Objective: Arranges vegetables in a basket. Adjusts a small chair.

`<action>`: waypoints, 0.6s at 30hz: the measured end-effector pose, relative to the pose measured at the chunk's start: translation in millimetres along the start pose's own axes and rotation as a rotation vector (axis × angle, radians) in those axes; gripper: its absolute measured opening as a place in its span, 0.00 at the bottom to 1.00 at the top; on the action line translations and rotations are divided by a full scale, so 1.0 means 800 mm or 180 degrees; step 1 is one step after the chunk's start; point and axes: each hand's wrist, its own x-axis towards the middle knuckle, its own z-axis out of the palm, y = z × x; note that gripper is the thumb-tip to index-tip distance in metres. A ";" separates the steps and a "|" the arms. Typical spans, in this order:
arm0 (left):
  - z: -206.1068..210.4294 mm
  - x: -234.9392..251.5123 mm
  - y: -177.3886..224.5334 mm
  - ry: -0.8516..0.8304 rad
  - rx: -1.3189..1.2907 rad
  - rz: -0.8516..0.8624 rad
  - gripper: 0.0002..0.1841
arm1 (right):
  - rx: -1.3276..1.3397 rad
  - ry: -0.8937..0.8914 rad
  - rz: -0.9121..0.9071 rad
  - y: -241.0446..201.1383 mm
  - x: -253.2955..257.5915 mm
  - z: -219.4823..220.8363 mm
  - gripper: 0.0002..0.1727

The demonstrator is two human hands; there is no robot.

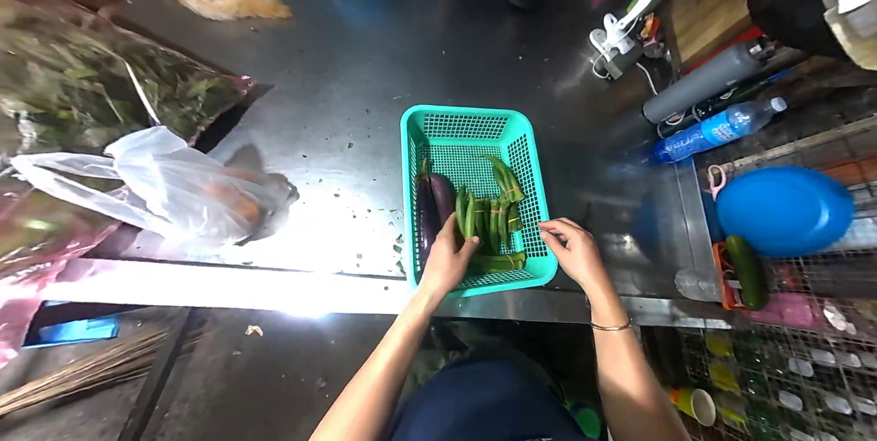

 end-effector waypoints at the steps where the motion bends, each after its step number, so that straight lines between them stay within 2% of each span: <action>1: 0.004 0.002 -0.003 -0.0081 0.0187 0.0016 0.35 | 0.0070 0.0086 -0.0041 0.003 -0.003 -0.004 0.13; 3: 0.009 -0.001 -0.009 -0.0190 0.0550 0.0085 0.33 | 0.0172 0.0154 -0.0063 0.008 -0.005 -0.010 0.13; 6: 0.015 -0.018 -0.012 -0.0157 0.0876 0.0373 0.26 | 0.0132 -0.0050 0.0034 0.000 0.007 -0.011 0.13; 9: 0.018 -0.039 -0.017 -0.0043 0.1066 0.0827 0.22 | -0.0189 -0.0385 0.0067 -0.019 0.054 0.007 0.15; 11: 0.020 -0.053 -0.025 0.0087 0.1155 0.1155 0.20 | -0.0486 -0.0366 -0.0049 -0.030 0.092 0.030 0.17; 14: 0.015 -0.075 -0.042 0.0599 0.1284 0.1458 0.16 | -0.1134 -0.0376 -0.0023 -0.045 0.142 0.064 0.21; 18: -0.013 -0.098 -0.063 0.1485 0.1186 0.1053 0.15 | -0.1791 -0.0820 0.0314 -0.039 0.210 0.094 0.30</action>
